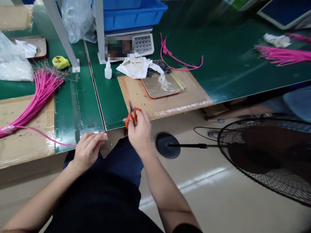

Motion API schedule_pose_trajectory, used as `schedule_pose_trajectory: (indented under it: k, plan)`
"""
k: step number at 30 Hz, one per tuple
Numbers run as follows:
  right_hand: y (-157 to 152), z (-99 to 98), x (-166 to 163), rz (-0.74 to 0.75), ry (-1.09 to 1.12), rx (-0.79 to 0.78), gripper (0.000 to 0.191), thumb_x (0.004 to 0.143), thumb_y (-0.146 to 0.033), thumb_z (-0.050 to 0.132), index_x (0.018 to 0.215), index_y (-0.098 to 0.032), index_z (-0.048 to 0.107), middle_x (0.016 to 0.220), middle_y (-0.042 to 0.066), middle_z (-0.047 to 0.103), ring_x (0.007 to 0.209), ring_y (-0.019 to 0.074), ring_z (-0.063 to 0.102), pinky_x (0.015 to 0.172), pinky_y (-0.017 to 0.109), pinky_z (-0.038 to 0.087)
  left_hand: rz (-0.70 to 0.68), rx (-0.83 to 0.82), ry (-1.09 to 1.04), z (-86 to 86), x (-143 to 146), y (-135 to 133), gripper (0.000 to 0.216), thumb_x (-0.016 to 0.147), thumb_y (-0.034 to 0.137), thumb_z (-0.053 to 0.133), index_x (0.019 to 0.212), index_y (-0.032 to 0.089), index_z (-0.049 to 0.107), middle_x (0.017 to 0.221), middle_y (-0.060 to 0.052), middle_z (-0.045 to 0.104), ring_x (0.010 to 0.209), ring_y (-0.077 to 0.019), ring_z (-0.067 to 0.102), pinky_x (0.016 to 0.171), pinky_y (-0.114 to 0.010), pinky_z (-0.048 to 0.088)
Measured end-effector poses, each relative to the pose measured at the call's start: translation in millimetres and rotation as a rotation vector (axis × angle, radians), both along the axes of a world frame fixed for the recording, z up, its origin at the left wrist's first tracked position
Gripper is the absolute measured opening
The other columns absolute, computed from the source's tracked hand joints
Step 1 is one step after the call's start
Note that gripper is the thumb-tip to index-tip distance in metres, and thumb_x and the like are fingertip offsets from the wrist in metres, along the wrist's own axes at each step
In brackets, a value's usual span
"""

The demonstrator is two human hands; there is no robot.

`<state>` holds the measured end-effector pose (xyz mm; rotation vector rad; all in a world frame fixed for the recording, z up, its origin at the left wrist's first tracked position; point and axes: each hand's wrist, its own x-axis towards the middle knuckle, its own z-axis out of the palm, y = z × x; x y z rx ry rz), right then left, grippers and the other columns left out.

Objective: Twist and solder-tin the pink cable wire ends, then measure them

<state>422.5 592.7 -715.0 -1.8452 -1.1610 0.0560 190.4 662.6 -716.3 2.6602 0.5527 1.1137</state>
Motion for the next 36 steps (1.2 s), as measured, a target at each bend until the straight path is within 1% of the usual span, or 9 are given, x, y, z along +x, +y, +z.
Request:
schedule_pose_trajectory:
  k: [2,6,13,17,23,26,31,33,36]
  plan:
    - [27.7,2.4,24.1,-0.045,-0.13,-0.069,0.029,0.097,-0.021,0.056,0.123,-0.015,0.068,0.119,0.019,0.068,0.115,0.0361,0.058,0.106,0.06,0.048,0.018,-0.034,0.009,1.0,-0.6,0.3,0.058,0.096,0.008,0.071,0.151,0.018,0.055,0.104,-0.011,0.08,0.092,-0.0242,0.071,0.082,-0.038,0.062]
    - [63.4,-11.3,49.3,-0.077,-0.194,-0.108,0.03,0.093,-0.015,0.057,0.118,-0.013,0.073,0.116,0.019,0.071,0.115,0.0354,0.056,0.107,0.059,0.048,0.025,-0.007,0.092,4.4,-6.0,-1.0,0.058,0.098,0.015,0.071,0.153,0.016,0.05,0.11,-0.014,0.077,0.099,-0.0285,0.07,0.088,-0.044,0.06]
    - [59.5,-28.1,51.2,-0.083,-0.203,0.075,0.026,0.102,-0.027,0.053,0.109,-0.016,0.076,0.112,0.015,0.073,0.108,0.0303,0.061,0.105,0.05,0.05,0.111,0.121,0.207,14.5,-39.8,6.1,0.061,0.093,0.048,0.078,0.142,0.016,0.06,0.121,-0.018,0.076,0.11,-0.0349,0.066,0.096,-0.05,0.051]
    - [57.9,-28.7,53.2,-0.102,-0.163,0.117,0.024,0.1,-0.028,0.055,0.107,-0.017,0.074,0.11,0.015,0.071,0.109,0.0303,0.063,0.105,0.05,0.052,0.096,0.112,0.255,14.3,-55.9,18.0,0.042,0.096,0.038,0.077,0.13,0.018,0.066,0.117,-0.015,0.077,0.104,-0.0331,0.065,0.088,-0.046,0.049]
    - [57.9,-33.2,54.0,-0.089,-0.119,0.156,0.027,0.096,-0.032,0.055,0.109,-0.017,0.073,0.112,0.016,0.07,0.112,0.0295,0.064,0.099,0.048,0.056,0.089,0.096,0.195,7.9,-54.1,16.6,0.015,0.098,0.024,0.074,0.11,0.016,0.07,0.1,-0.011,0.076,0.09,-0.027,0.061,0.077,-0.04,0.046]
    - [57.1,-31.3,53.5,-0.084,-0.079,0.185,0.029,0.093,-0.035,0.058,0.106,-0.015,0.074,0.108,0.016,0.071,0.105,0.0284,0.066,0.09,0.044,0.058,0.094,0.017,0.147,7.8,-51.9,11.2,0.004,0.1,0.021,0.07,0.098,0.017,0.07,0.091,-0.009,0.074,0.084,-0.0249,0.059,0.073,-0.039,0.044]
    - [59.8,-12.6,48.8,-0.06,-0.023,0.235,0.03,0.087,-0.041,0.064,0.102,-0.017,0.075,0.099,0.013,0.074,0.091,0.0266,0.068,0.081,0.043,0.058,0.085,-0.08,0.072,19.5,-55.8,3.6,0.013,0.104,0.018,0.061,0.092,0.018,0.067,0.085,-0.006,0.072,0.08,-0.0203,0.061,0.071,-0.033,0.048]
    - [66.1,-0.5,41.1,-0.042,0.001,0.244,0.029,0.089,-0.041,0.064,0.102,-0.017,0.075,0.102,0.013,0.074,0.09,0.0258,0.068,0.083,0.043,0.058,0.099,-0.242,0.0,26.2,-59.8,2.8,0.01,0.104,0.018,0.062,0.095,0.018,0.067,0.086,-0.005,0.071,0.08,-0.018,0.063,0.073,-0.03,0.05]
    - [83.7,18.4,19.9,0.033,0.034,0.228,0.029,0.092,-0.039,0.063,0.107,-0.017,0.075,0.104,0.013,0.075,0.082,0.0227,0.068,0.078,0.04,0.059,0.132,-0.617,-0.119,35.1,-65.4,7.4,0.007,0.099,0.023,0.067,0.092,0.019,0.067,0.079,-0.001,0.068,0.069,-0.014,0.061,0.065,-0.025,0.049]
